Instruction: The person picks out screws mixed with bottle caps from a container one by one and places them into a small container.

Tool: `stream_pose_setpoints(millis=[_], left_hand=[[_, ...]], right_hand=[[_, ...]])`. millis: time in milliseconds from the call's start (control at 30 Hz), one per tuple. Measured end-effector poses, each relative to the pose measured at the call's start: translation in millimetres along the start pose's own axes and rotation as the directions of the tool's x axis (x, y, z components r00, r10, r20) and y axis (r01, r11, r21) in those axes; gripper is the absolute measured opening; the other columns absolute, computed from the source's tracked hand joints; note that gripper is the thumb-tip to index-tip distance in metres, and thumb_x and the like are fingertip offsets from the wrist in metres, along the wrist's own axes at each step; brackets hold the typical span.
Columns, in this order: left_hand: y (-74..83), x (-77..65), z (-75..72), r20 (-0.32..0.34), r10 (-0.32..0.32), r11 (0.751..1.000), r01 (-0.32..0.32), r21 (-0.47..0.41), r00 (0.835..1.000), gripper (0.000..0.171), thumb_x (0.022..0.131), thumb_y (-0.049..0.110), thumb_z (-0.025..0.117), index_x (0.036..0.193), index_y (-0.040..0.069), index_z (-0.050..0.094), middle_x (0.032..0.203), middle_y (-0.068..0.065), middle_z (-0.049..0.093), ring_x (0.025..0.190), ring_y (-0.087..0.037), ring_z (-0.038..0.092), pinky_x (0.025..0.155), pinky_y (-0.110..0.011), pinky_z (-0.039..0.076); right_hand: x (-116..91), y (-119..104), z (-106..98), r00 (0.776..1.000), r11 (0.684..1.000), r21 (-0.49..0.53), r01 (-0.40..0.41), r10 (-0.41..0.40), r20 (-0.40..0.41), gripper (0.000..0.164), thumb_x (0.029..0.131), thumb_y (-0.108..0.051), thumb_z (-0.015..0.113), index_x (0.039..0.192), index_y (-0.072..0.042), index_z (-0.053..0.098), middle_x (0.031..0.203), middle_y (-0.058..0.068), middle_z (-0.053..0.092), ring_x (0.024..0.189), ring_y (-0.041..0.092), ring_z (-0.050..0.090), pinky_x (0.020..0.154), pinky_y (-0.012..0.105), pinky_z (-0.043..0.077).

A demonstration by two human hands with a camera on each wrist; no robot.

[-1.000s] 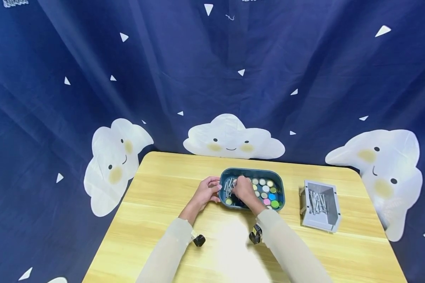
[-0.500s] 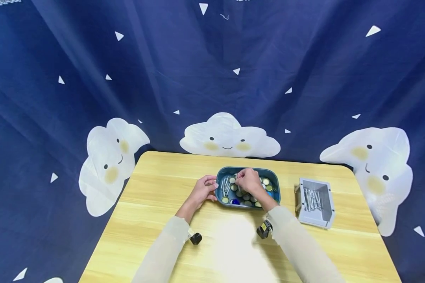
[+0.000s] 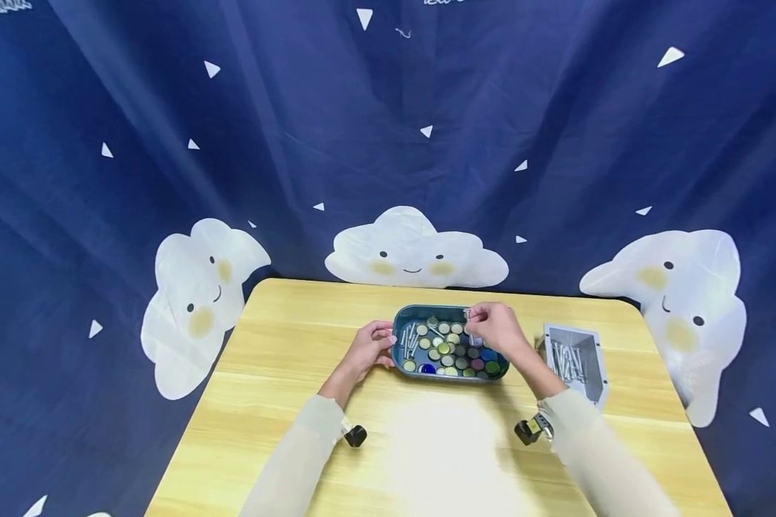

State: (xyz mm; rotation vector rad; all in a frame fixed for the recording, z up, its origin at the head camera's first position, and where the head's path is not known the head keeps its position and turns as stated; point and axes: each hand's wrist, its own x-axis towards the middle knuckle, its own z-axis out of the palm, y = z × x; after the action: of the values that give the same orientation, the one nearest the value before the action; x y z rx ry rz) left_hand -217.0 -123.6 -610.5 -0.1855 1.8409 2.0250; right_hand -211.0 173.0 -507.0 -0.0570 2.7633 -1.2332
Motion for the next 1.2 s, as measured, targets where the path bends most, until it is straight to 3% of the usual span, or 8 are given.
stream_pose_setpoints(millis=[233, 700, 900, 1200], left_hand=[[1.6, -2.3, -0.1, -0.004, 0.005, 1.000, -0.005, 0.006, 1.000, 0.045, 0.098, -0.001, 0.063, 0.141, -0.001, 0.053, 0.107, -0.005, 0.057, 0.070, -0.017, 0.063, 0.053, -0.027, 0.062], [1.4, -0.9, 0.8, -0.010, -0.002, 1.000, 0.002, 0.002, 1.000, 0.042, 0.097, -0.001, 0.064, 0.139, 0.000, 0.055, 0.107, -0.006, 0.059, 0.071, -0.019, 0.063, 0.052, -0.027, 0.062], [1.7, -1.8, 0.0, -0.003, 0.004, 1.000, -0.004, 0.013, 1.000, 0.042, 0.099, 0.001, 0.063, 0.140, -0.001, 0.053, 0.108, -0.007, 0.059, 0.072, -0.019, 0.063, 0.053, -0.027, 0.062], [-0.9, -0.3, 1.1, -0.009, 0.011, 1.000, -0.010, 0.014, 1.000, 0.040, 0.100, 0.003, 0.063, 0.139, 0.000, 0.054, 0.107, -0.005, 0.059, 0.070, -0.017, 0.064, 0.052, -0.027, 0.063]], right_hand=[[-11.2, 15.5, -36.6, 0.999, 0.999, -0.029, 0.026, -0.027, -0.034, 0.010, 0.082, -0.004, 0.065, 0.091, -0.003, 0.070, 0.080, 0.005, 0.070, 0.070, 0.011, 0.057, 0.064, 0.020, 0.049], [-35.8, 64.0, -93.4, 0.994, 0.994, -0.105, -0.020, 0.008, -0.110, 0.016, 0.086, -0.007, 0.067, 0.099, 0.000, 0.071, 0.089, 0.011, 0.073, 0.072, 0.009, 0.059, 0.060, 0.016, 0.050], [-41.7, 94.1, -98.1, 0.990, 0.986, -0.138, -0.088, 0.072, -0.119, 0.014, 0.086, -0.008, 0.064, 0.095, 0.002, 0.068, 0.083, 0.010, 0.069, 0.069, 0.013, 0.055, 0.056, 0.021, 0.046], [-40.5, 136.4, -85.1, 0.979, 0.959, -0.230, -0.168, 0.135, -0.152, 0.007, 0.082, -0.010, 0.068, 0.078, -0.005, 0.063, 0.073, 0.005, 0.062, 0.070, 0.022, 0.055, 0.062, 0.028, 0.043]])
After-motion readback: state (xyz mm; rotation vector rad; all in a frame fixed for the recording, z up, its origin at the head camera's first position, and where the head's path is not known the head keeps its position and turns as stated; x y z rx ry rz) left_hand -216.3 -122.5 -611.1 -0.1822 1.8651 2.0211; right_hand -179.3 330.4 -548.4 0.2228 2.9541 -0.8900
